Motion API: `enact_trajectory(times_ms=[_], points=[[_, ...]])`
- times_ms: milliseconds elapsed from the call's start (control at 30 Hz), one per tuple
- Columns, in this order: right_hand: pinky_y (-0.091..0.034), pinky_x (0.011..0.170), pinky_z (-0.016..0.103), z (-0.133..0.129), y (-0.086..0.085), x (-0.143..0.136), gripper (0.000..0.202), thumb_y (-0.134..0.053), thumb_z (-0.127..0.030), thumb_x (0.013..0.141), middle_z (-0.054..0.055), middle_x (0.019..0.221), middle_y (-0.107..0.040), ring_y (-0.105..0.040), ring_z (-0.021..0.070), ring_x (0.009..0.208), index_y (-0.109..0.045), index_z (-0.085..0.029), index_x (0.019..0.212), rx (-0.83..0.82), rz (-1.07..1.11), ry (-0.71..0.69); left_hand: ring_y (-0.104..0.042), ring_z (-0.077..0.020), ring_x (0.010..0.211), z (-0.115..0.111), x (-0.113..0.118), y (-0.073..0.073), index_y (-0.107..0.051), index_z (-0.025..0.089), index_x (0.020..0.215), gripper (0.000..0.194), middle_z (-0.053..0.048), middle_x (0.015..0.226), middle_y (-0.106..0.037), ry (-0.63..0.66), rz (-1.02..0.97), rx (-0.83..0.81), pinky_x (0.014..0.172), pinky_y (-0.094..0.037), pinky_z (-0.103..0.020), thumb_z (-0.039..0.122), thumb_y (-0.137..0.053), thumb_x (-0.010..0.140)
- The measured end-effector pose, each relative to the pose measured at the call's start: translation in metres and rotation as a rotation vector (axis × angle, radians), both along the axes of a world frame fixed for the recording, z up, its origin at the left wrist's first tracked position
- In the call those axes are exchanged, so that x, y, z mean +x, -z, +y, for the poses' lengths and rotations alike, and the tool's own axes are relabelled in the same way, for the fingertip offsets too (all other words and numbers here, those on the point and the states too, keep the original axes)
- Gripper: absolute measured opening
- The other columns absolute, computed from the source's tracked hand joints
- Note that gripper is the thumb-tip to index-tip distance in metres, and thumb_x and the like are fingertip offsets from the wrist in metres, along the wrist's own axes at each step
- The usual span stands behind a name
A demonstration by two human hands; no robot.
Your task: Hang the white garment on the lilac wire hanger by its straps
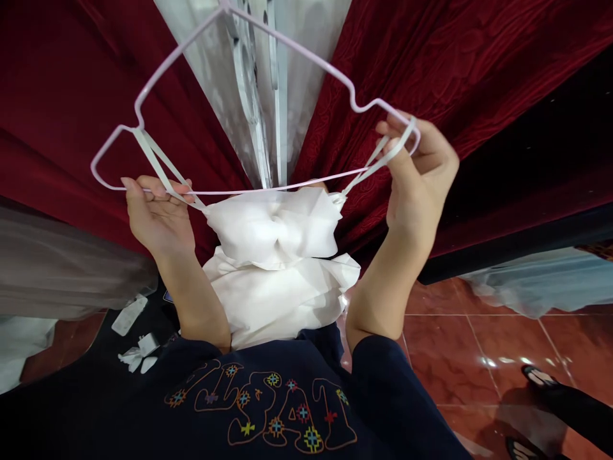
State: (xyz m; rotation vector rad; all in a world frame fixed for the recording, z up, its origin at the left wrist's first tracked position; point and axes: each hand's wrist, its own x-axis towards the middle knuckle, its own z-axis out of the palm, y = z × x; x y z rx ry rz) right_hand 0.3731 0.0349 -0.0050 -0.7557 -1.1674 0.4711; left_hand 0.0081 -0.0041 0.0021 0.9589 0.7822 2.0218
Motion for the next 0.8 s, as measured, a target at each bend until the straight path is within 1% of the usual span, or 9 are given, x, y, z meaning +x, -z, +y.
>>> enact_trajectory(times_ms=[100, 200, 300, 367, 467, 600, 633, 700, 800], points=[[-0.066, 0.092, 0.044, -0.011, -0.036, -0.013, 0.053, -0.098, -0.059, 0.07, 0.003, 0.098, -0.085, -0.08, 0.0176, 0.093, -0.087, -0.019, 0.102, -0.06, -0.225, 0.041, -0.067, -0.0158, 0.057, 0.001, -0.001, 0.0, -0.054, 0.022, 0.069, 0.068, -0.002, 0.066, -0.073, -0.019, 0.04, -0.018, 0.078, -0.057, -0.037, 0.07, -0.043, 0.116], [-0.061, 0.087, 0.044, -0.023, -0.063, -0.024, 0.041, -0.088, -0.058, 0.08, -0.001, 0.094, -0.085, -0.078, 0.0152, 0.093, -0.086, -0.021, 0.098, -0.121, -0.46, 0.115, -0.066, -0.014, 0.059, 0.005, -0.005, 0.003, -0.048, 0.023, 0.072, 0.073, 0.001, 0.066, -0.07, -0.032, 0.161, -0.064, 0.08, -0.055, -0.038, 0.075, -0.023, 0.117], [-0.058, 0.089, 0.045, -0.031, -0.077, -0.033, 0.033, -0.084, -0.053, 0.088, -0.001, 0.098, -0.083, -0.076, 0.0139, 0.096, -0.083, -0.023, 0.1, -0.114, -0.576, 0.165, -0.066, -0.0137, 0.061, 0.008, -0.008, 0.006, -0.043, 0.023, 0.074, 0.073, 0.002, 0.069, -0.069, -0.019, 0.247, -0.078, 0.08, -0.053, -0.04, 0.076, -0.014, 0.116], [-0.058, 0.091, 0.043, -0.032, -0.079, -0.038, 0.032, -0.087, -0.05, 0.087, 0.0, 0.099, -0.081, -0.075, 0.0142, 0.097, -0.082, -0.022, 0.103, -0.086, -0.597, 0.164, -0.066, -0.0145, 0.061, 0.008, -0.008, 0.007, -0.043, 0.024, 0.074, 0.073, 0.002, 0.069, -0.07, -0.009, 0.237, -0.073, 0.079, -0.053, -0.04, 0.08, -0.02, 0.114], [-0.056, 0.096, 0.041, -0.032, -0.074, -0.046, 0.041, -0.089, -0.048, 0.084, 0.0, 0.11, -0.078, -0.074, 0.0178, 0.109, -0.081, -0.024, 0.117, 0.021, -0.562, 0.193, -0.068, -0.0184, 0.064, 0.006, -0.005, 0.006, -0.047, 0.025, 0.073, 0.071, 0.0, 0.07, -0.072, -0.013, 0.206, -0.1, 0.08, -0.055, -0.042, 0.086, -0.037, 0.109], [-0.052, 0.121, 0.048, -0.044, -0.052, -0.078, 0.031, -0.074, -0.034, 0.101, -0.001, 0.122, -0.076, -0.069, 0.023, 0.126, -0.08, -0.036, 0.131, 0.418, -0.47, 0.305, -0.074, -0.0253, 0.075, 0.003, -0.002, 0.005, -0.048, 0.027, 0.071, 0.07, -0.004, 0.073, -0.074, -0.036, 0.254, -0.15, 0.077, -0.055, -0.043, 0.089, -0.044, 0.104], [-0.056, 0.116, 0.049, -0.05, -0.044, -0.09, 0.028, -0.07, -0.03, 0.104, -0.001, 0.118, -0.077, -0.07, 0.0228, 0.12, -0.082, -0.038, 0.128, 0.48, -0.423, 0.317, -0.074, -0.0259, 0.075, 0.002, -0.001, 0.005, -0.049, 0.028, 0.072, 0.069, -0.004, 0.074, -0.074, -0.046, 0.255, -0.151, 0.077, -0.055, -0.043, 0.089, -0.044, 0.104], [-0.064, 0.093, 0.046, -0.062, -0.025, -0.113, 0.026, -0.066, -0.027, 0.105, 0.0, 0.106, -0.077, -0.072, 0.0207, 0.102, -0.082, -0.04, 0.121, 0.35, -0.343, 0.257, -0.072, -0.0257, 0.073, 0.002, 0.0, 0.006, -0.05, 0.028, 0.072, 0.069, -0.005, 0.075, -0.075, -0.048, 0.244, -0.15, 0.077, -0.055, -0.044, 0.089, -0.045, 0.103], [-0.061, 0.068, 0.036, -0.069, 0.005, -0.14, 0.033, -0.07, -0.04, 0.102, 0.004, 0.133, -0.072, -0.066, 0.014, 0.086, -0.075, -0.035, 0.134, 0.035, -0.505, -0.042, -0.068, -0.024, 0.068, 0.002, 0.002, 0.008, -0.051, 0.027, 0.072, 0.068, -0.005, 0.075, -0.076, -0.018, 0.208, -0.122, 0.077, -0.056, -0.043, 0.088, -0.048, 0.103]])
